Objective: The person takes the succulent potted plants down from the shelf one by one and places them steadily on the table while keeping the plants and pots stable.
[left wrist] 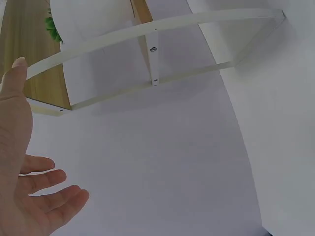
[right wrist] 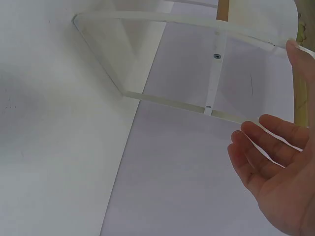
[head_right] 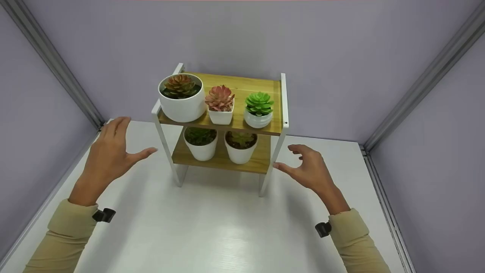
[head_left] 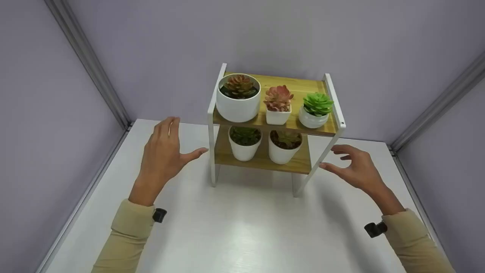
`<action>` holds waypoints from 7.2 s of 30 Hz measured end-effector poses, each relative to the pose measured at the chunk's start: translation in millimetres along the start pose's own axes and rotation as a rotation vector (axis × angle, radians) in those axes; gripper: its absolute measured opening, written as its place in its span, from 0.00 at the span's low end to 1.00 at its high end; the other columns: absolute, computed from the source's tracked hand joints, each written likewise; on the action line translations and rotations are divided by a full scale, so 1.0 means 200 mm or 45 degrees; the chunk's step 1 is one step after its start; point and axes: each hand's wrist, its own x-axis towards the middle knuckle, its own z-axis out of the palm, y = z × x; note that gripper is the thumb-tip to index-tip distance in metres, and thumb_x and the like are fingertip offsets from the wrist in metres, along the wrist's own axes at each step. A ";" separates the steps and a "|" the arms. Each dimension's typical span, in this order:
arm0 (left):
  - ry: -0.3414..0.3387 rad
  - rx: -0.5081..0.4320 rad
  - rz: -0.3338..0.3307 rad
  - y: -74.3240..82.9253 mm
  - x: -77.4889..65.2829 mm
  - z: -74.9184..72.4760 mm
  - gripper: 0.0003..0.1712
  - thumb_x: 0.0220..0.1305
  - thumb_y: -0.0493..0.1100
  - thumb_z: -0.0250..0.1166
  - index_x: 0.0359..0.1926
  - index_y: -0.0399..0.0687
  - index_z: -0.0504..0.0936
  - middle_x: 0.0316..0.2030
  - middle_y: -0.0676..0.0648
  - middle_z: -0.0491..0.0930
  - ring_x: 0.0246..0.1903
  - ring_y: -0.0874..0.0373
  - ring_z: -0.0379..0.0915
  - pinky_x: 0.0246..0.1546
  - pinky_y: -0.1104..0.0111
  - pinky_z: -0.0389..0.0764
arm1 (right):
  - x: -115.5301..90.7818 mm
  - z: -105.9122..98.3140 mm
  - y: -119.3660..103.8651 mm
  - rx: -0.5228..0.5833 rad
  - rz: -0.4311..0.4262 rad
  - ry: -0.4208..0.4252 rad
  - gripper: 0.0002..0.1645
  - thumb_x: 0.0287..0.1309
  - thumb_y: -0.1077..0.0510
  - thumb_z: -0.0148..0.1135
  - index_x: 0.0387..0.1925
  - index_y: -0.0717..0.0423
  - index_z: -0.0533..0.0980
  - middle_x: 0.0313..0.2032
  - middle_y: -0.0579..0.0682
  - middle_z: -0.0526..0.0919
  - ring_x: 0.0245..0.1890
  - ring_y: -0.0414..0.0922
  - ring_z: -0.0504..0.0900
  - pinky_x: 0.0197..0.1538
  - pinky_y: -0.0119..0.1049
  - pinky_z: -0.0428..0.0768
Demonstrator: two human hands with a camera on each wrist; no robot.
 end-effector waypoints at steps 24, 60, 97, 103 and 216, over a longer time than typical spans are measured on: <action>0.217 -0.185 0.004 0.20 0.06 -0.08 0.62 0.55 0.68 0.78 0.70 0.22 0.69 0.67 0.26 0.72 0.70 0.34 0.68 0.68 0.48 0.78 | -0.01 -0.05 -0.13 0.116 -0.097 0.094 0.20 0.57 0.52 0.81 0.50 0.50 0.87 0.44 0.50 0.92 0.43 0.28 0.87 0.48 0.15 0.79; 0.355 -0.493 -0.066 0.54 0.25 -0.18 0.56 0.56 0.57 0.81 0.72 0.24 0.68 0.70 0.27 0.70 0.73 0.34 0.66 0.74 0.49 0.72 | -0.03 -0.04 -0.27 0.457 0.018 0.170 0.14 0.66 0.57 0.73 0.51 0.56 0.86 0.46 0.40 0.90 0.49 0.29 0.87 0.55 0.21 0.82; 0.163 -0.378 -0.554 0.84 0.43 -0.17 0.73 0.50 0.62 0.84 0.80 0.29 0.52 0.75 0.30 0.63 0.77 0.38 0.62 0.77 0.51 0.68 | 0.00 0.00 -0.32 0.836 0.064 0.312 0.10 0.69 0.63 0.68 0.46 0.68 0.86 0.38 0.47 0.93 0.43 0.42 0.92 0.55 0.35 0.87; 0.110 -0.404 -0.595 0.84 0.45 -0.16 0.72 0.51 0.59 0.84 0.81 0.30 0.50 0.76 0.31 0.62 0.78 0.37 0.60 0.78 0.51 0.67 | 0.00 0.00 -0.32 0.807 0.080 0.289 0.11 0.71 0.61 0.67 0.47 0.66 0.86 0.38 0.47 0.93 0.42 0.42 0.93 0.57 0.32 0.86; 0.160 -0.646 -0.399 0.78 0.37 -0.34 0.71 0.46 0.50 0.88 0.79 0.28 0.53 0.73 0.29 0.67 0.71 0.36 0.71 0.66 0.47 0.80 | 0.02 0.02 -0.28 0.902 0.083 0.303 0.17 0.74 0.59 0.63 0.48 0.72 0.83 0.37 0.47 0.93 0.43 0.41 0.92 0.53 0.35 0.88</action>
